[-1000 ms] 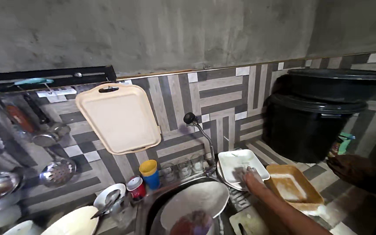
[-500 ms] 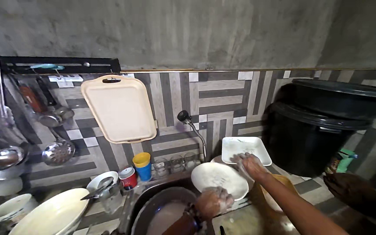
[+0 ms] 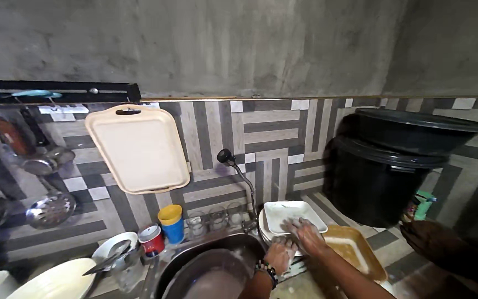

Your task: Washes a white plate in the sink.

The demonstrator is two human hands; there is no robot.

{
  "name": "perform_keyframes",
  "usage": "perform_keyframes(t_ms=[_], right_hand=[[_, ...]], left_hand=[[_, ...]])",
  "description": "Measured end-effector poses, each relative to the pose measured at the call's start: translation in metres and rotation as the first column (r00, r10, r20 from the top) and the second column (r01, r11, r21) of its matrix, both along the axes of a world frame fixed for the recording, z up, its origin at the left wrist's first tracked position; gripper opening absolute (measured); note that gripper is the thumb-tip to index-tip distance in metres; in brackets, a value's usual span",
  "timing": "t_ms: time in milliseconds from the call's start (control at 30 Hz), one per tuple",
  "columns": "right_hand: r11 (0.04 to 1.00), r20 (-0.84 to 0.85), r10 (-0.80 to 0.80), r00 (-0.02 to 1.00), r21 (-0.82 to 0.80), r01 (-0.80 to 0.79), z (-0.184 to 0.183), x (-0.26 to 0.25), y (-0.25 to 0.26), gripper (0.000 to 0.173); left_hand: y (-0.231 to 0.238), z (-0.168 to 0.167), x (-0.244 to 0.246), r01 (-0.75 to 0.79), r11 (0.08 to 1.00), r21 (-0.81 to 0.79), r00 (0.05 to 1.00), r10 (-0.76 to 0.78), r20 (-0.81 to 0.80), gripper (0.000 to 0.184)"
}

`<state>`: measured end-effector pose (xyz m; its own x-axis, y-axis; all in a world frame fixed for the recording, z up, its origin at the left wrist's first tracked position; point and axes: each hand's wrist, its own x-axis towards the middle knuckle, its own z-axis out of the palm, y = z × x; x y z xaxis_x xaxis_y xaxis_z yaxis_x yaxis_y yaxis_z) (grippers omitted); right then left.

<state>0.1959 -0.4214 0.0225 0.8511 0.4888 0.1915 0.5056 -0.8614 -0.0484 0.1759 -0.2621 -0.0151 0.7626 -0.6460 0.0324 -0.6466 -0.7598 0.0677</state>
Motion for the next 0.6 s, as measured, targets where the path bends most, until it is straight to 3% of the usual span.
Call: perform_keyframes(t_ms=[133, 233, 267, 333, 433, 500, 600], right_hand=[[0.996, -0.113, -0.092, 0.989, -0.007, 0.092, -0.007, -0.004, 0.021, 0.047], [0.984, -0.223, -0.164, 0.961, 0.034, 0.176, -0.006, -0.010, 0.029, 0.053], [0.980, -0.241, -0.165, 0.956, 0.065, 0.186, -0.004, -0.012, 0.030, 0.051], [0.967, -0.286, -0.183, 0.940, 0.118, 0.224, 0.012, -0.022, 0.037, 0.046], [0.928, -0.232, -0.169, 0.958, 0.289, 0.234, 0.019, -0.035, 0.070, 0.043], [0.906, -0.190, -0.060, 0.980, 0.403, 0.133, 0.005, -0.045, 0.116, 0.039], [0.939, -0.253, 0.138, 0.958, 0.340, -0.045, -0.045, -0.063, 0.193, 0.038]], left_hand=[[0.044, -0.002, -0.040, -0.085, 0.980, -0.178, 0.990, 0.103, 0.095, 0.032], [0.117, 0.024, -0.101, -0.357, 0.880, -0.314, 0.917, 0.394, 0.063, 0.038], [0.144, 0.045, -0.128, -0.516, 0.808, -0.285, 0.848, 0.530, -0.033, 0.041], [0.199, 0.090, -0.180, -0.784, 0.585, -0.207, 0.618, 0.768, -0.169, 0.043], [0.322, 0.045, -0.242, -0.855, 0.295, -0.426, 0.267, 0.956, 0.124, 0.042], [0.385, 0.042, -0.301, -0.896, 0.095, -0.434, 0.064, 0.994, 0.085, 0.045], [0.444, 0.040, -0.380, -0.903, -0.183, -0.389, -0.208, 0.978, 0.023, 0.051]])
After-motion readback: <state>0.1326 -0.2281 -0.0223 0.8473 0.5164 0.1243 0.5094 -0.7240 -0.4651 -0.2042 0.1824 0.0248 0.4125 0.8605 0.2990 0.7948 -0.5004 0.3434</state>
